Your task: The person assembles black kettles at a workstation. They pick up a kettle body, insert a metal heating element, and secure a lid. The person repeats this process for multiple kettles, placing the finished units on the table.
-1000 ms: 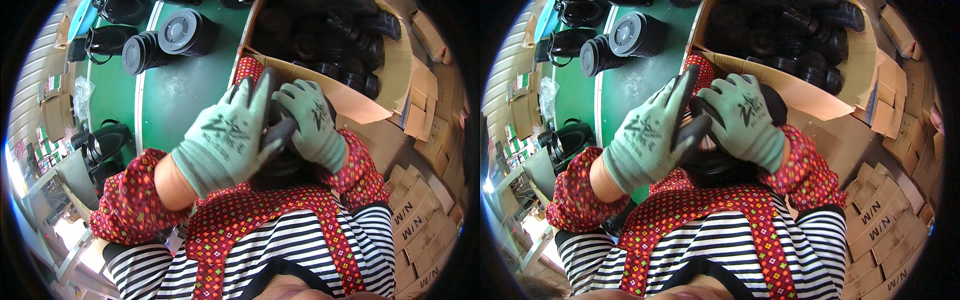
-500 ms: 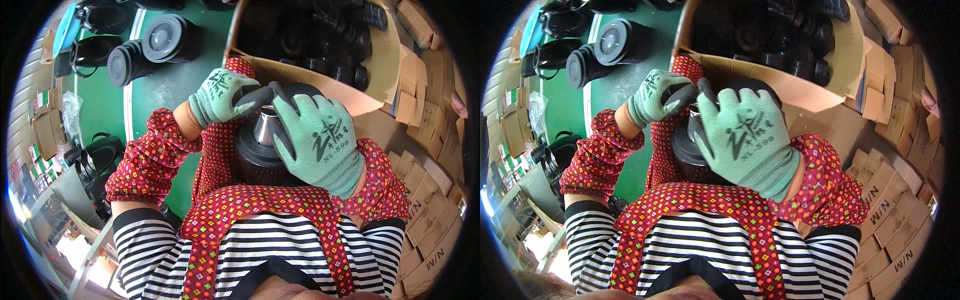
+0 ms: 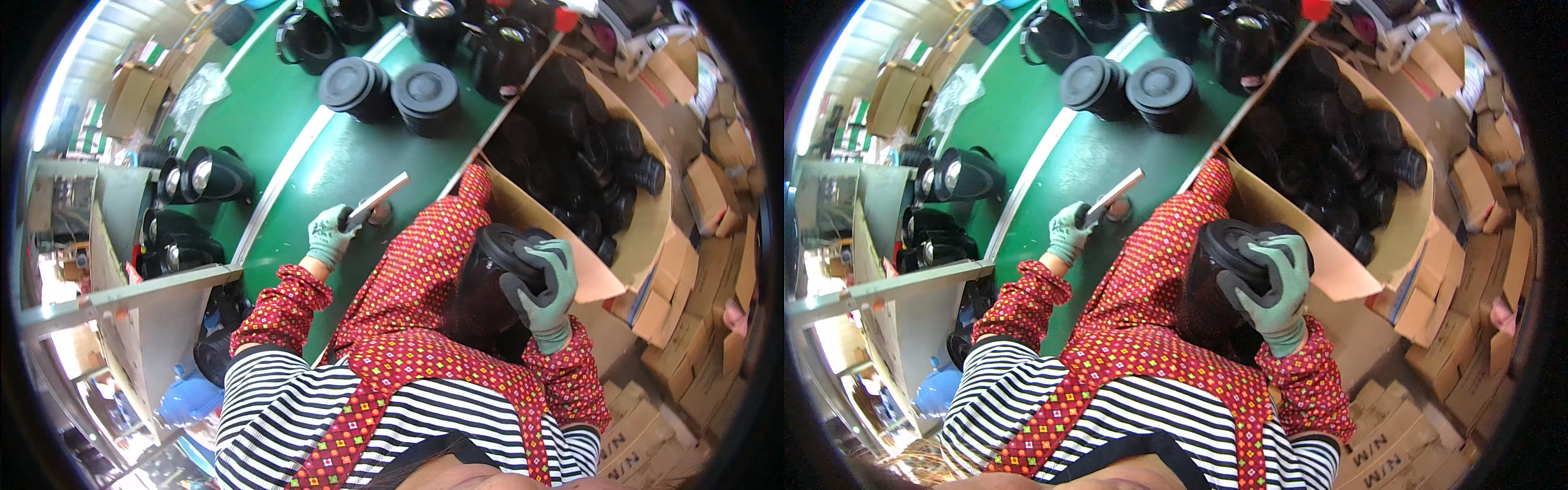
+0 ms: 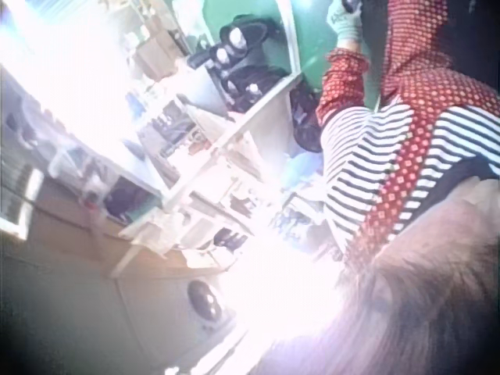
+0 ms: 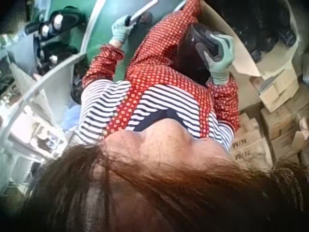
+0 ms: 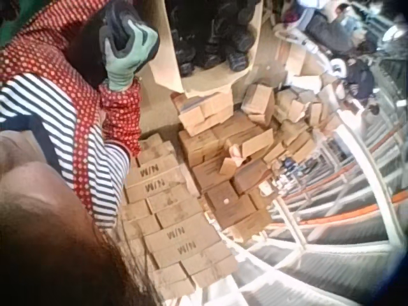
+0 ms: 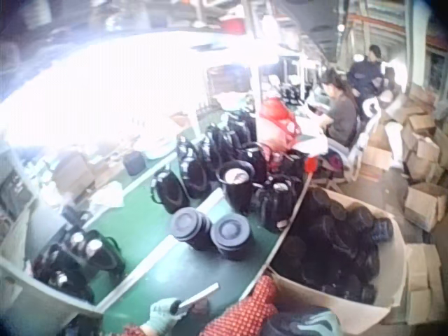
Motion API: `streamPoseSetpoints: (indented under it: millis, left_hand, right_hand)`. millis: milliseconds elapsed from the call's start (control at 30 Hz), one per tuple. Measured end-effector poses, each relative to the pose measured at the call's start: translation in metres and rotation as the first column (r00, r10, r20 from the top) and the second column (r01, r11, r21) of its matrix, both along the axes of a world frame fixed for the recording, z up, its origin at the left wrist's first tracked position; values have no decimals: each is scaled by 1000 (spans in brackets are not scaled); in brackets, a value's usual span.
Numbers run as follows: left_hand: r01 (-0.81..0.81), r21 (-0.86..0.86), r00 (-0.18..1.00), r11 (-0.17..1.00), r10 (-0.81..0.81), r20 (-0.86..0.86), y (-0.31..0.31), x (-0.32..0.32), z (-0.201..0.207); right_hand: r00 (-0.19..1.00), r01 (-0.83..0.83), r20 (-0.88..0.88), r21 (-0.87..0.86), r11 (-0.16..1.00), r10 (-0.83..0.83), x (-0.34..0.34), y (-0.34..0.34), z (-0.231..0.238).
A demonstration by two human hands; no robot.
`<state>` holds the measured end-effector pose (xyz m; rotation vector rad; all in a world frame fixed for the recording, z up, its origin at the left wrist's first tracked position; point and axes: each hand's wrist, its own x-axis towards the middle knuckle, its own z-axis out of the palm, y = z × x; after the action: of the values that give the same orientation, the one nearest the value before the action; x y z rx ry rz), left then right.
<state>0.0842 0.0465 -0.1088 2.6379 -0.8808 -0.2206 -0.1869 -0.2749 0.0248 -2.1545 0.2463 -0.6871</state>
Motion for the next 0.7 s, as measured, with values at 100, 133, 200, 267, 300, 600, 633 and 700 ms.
streamPoseSetpoints:
  millis: [100, 133, 200, 267, 300, 600, 633, 700]
  left_hand:
    - [10, -85, 998, 996, -4, 68, 11, -7, 4]
    - [-19, -153, 999, 988, 23, 28, 2, -14, 21]
    - [69, -279, 997, 958, -76, -13, -12, -26, 61]
    - [201, -525, 929, 827, -331, -166, -20, -39, 107]
    - [234, -592, 880, 771, -427, -209, -17, -48, 124]
    - [-553, -769, 735, 322, -247, -632, 36, -21, 157]
    - [-581, -772, 741, 258, -227, -633, 37, -2, 153]
    - [-613, -762, 774, 210, -34, -632, 37, 51, 137]
  right_hand:
    - [996, 60, 59, 30, 998, -62, 20, -9, 20]
    - [989, 101, 97, 102, 990, -111, 28, -15, 25]
    - [966, 192, 103, 333, 923, -238, 45, -21, 36]
    - [962, 206, 45, 521, 828, -268, 61, -27, 41]
    - [943, 182, 60, 730, 658, -327, 79, -16, 42]
    - [986, 58, -120, 894, 444, 113, 176, 64, -15]
    - [985, -16, -97, 779, 627, 145, 171, 61, -37]
    - [981, -45, -104, 707, 706, 166, 164, 71, -43]
